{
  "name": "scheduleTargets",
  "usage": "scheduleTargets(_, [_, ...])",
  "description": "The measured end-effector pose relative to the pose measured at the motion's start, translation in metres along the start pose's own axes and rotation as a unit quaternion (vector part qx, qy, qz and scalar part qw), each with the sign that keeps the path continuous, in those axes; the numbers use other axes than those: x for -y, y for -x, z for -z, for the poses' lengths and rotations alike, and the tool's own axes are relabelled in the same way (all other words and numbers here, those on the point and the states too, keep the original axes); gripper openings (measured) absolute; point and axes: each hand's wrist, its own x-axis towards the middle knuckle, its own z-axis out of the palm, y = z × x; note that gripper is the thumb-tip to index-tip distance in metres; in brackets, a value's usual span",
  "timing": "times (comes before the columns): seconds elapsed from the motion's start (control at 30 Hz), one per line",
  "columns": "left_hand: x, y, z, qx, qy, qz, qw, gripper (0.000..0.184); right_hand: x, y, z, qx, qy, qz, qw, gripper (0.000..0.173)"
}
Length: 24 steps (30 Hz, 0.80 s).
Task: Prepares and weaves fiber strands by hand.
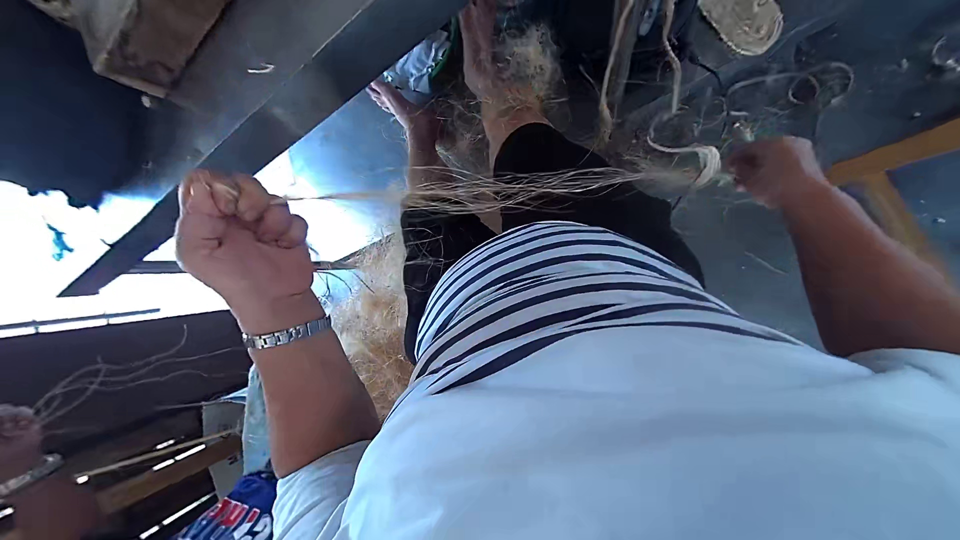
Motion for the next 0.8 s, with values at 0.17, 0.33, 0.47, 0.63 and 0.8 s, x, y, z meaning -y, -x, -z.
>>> scheduleTargets(0.17, [-0.001, -0.003, -0.032, 0.026, -0.050, -0.090, 0.994, 0.045, 0.103, 0.023, 0.035, -0.059, -0.069, 0.188, 0.978, 0.030])
scheduleTargets(0.33, [0.021, 0.014, -0.098, 0.144, -0.051, -0.183, 0.971, 0.026, 0.265, 0.075, 0.013, 0.113, -0.257, 0.538, 0.795, 0.034])
scheduleTargets(0.47, [0.036, 0.033, -0.105, 0.219, -0.096, -0.163, 0.957, 0.028, 0.318, 0.088, -0.005, 0.194, -0.555, 0.411, 0.697, 0.029])
scheduleTargets(0.63, [0.066, 0.039, -0.086, 0.220, -0.047, -0.071, 0.972, 0.027, 0.323, 0.094, 0.006, 0.183, -0.667, 0.368, 0.621, 0.029])
scheduleTargets(0.8, [0.098, 0.053, -0.068, 0.206, -0.026, 0.034, 0.978, 0.032, 0.320, 0.084, 0.025, 0.095, -0.685, 0.363, 0.625, 0.034])
